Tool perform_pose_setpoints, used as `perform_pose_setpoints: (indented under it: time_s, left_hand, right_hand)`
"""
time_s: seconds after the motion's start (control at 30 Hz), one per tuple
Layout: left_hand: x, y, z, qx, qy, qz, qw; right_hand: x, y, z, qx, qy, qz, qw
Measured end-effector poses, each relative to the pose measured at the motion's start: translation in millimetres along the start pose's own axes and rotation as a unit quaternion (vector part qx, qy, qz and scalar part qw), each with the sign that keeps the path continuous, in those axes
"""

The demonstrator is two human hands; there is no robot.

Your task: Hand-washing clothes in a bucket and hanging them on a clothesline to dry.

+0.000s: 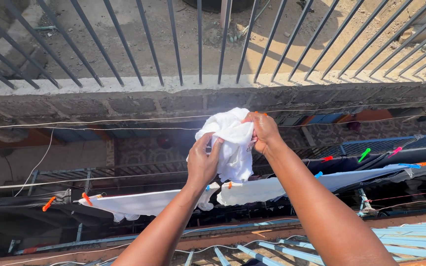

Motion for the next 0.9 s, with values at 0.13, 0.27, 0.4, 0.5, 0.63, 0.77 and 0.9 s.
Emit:
perform_pose_setpoints:
  time_s: [0.13,0.27,0.4,0.5,0.63,0.77,0.9]
  left_hand:
    - [1.2,6.5,20.3,0.043,-0.052,-0.113,0.991]
    - [1.2,-1.1,54.4,0.043,-0.072,-0.216,0.973]
    - [16.0,30.2,91.1,-0.027,-0.063,-0.368,0.927]
    - [15.5,47.6,102.9,-0.07,-0.029,-0.375,0.924]
    - [15.2,40.8,91.5,-0.059,0.111,-0.451,0.884]
    - [11.9,21.8,72.2,0.018,0.122,-0.059,0.991]
    - [2.7,27.6,67.6,-0.078,0.086,-0.059,0.991]
  right_hand:
    - [21.9,-0.6,-12.9,0.034,-0.052,-0.061,0.996]
    - [50.5,-3.5,-9.0,0.041,-0.007,-0.116,0.992]
    - [74.0,-5.4,-10.3,0.057,-0.007,-0.163,0.985]
    - [66.6,-17.2,9.3,0.062,0.031,-0.148,0.987]
    - [69.9,-20.5,-4.4,0.083,0.041,-0.12,0.988]
    - [71.4,-33.3,-19.4,0.112,0.063,-0.039,0.991]
    - [42.7,-68.8,13.3,0.102,0.062,-0.093,0.988]
Point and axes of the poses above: each hand's wrist, its own z-axis towards the middle knuckle, its own x-axis out of the palm, y = z × x, the point moved 5 cm from there along z, towards the middle knuckle, and after that the axes turned 1 degree about -x, right-handed, at the moved point
